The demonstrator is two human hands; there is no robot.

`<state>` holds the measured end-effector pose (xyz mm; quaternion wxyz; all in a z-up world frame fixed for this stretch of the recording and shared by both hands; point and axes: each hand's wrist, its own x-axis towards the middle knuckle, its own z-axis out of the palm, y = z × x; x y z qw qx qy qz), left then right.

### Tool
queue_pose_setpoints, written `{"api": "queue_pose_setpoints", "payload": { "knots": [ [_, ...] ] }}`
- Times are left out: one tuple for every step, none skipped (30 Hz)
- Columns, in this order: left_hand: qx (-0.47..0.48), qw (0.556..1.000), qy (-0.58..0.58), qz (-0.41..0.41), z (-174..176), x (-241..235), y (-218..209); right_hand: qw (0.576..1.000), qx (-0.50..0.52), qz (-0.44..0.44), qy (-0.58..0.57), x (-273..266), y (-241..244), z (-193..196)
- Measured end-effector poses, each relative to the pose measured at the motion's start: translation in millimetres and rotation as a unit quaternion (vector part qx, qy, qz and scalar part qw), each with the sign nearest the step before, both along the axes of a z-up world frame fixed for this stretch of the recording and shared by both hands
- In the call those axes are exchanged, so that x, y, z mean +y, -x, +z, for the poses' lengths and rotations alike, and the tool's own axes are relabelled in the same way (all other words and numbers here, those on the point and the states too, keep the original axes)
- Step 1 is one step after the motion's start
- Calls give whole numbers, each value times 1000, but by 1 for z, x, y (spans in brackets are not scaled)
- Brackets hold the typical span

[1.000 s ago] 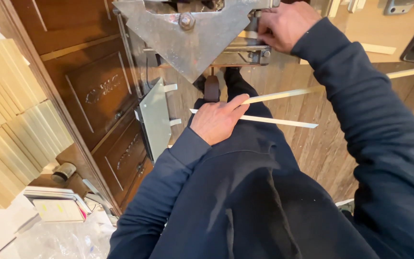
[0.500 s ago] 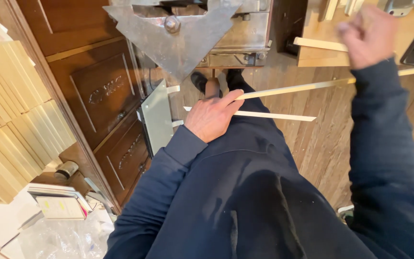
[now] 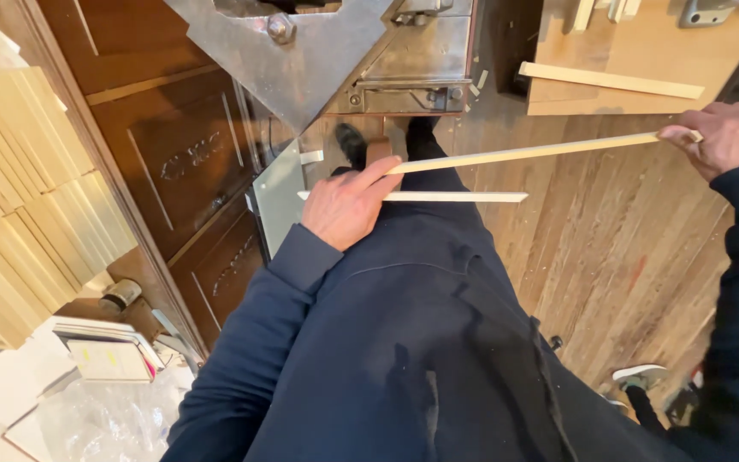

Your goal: Cutting wooden frame mouldings using a foot-operated miter chopper.

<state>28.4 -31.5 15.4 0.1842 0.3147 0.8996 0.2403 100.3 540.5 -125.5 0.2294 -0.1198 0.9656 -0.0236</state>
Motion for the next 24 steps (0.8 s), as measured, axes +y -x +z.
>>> {"api": "queue_pose_setpoints", "payload": {
  "knots": [
    [0, 1000, -1, -3, 1, -3, -1, 1000, 0, -3, -1, -13, 5, 16],
    [6, 1000, 2, 6, 3, -7, -2, 1000, -8, 5, -13, -27, 11, 32],
    [12, 1000, 5, 16, 4, -12, -4, 999, -15, 15, -24, -42, 18, 48],
    [13, 1000, 5, 15, 5, -16, -5, 1000, -14, 14, -24, -51, 17, 56],
    [27, 999, 14, 28, 6, -21, -4, 998, 7, 30, -58, -61, 18, 63],
    [42, 998, 23, 42, 6, -27, -4, 994, 28, 45, -91, -71, 19, 70],
    [44, 998, 23, 43, 6, -31, -6, 994, 31, 46, -92, -82, 21, 76],
    [63, 996, 37, 53, 6, -36, -8, 991, 59, 56, -105, -93, 23, 83],
    [84, 993, 51, 63, 6, -42, -8, 987, 88, 65, -119, -105, 26, 90],
    [88, 993, 50, 64, 5, -48, -9, 986, 93, 65, -120, -109, 24, 86],
    [109, 989, 65, 71, 4, -55, -10, 985, 103, 67, -121, -112, 21, 83],
    [131, 985, 80, 77, 4, -62, -10, 984, 114, 68, -121, -117, 18, 80],
    [135, 985, 76, 77, 4, -72, -8, 983, 118, 67, -125, -131, 23, 87],
    [153, 980, 91, 83, 4, -82, -5, 984, 131, 55, -111, -147, 27, 94],
    [170, 975, 105, 92, 4, -91, -3, 984, 143, 45, -98, -161, 33, 101],
    [174, 975, 100, 95, 0, -106, 2, 983, 148, 47, -103, -174, 39, 105],
    [185, 973, 103, 97, -4, -122, 8, 984, 157, 28, -82, -188, 46, 108],
    [195, 970, 106, 100, -9, -137, 13, 984, 166, 9, -61, -202, 53, 110],
    [194, 970, 103, 102, -12, -150, 18, 984, 165, 11, -64, -211, 55, 101],
    [206, 969, 94, 101, -15, -162, 22, 981, 187, 15, -51, -220, 58, 91],
    [221, 967, 85, 100, -18, -175, 29, 977, 210, 18, -38, -229, 62, 81],
    [221, 966, 83, 101, -22, -183, 34, 977, 211, 19, -41, -238, 69, 77],
    [236, 963, 74, 108, -25, -192, 41, 974, 220, 20, -47, -248, 78, 72],
    [252, 959, 65, 115, -28, -200, 49, 972, 230, 20, -53, -257, 88, 66]
  ]
}}
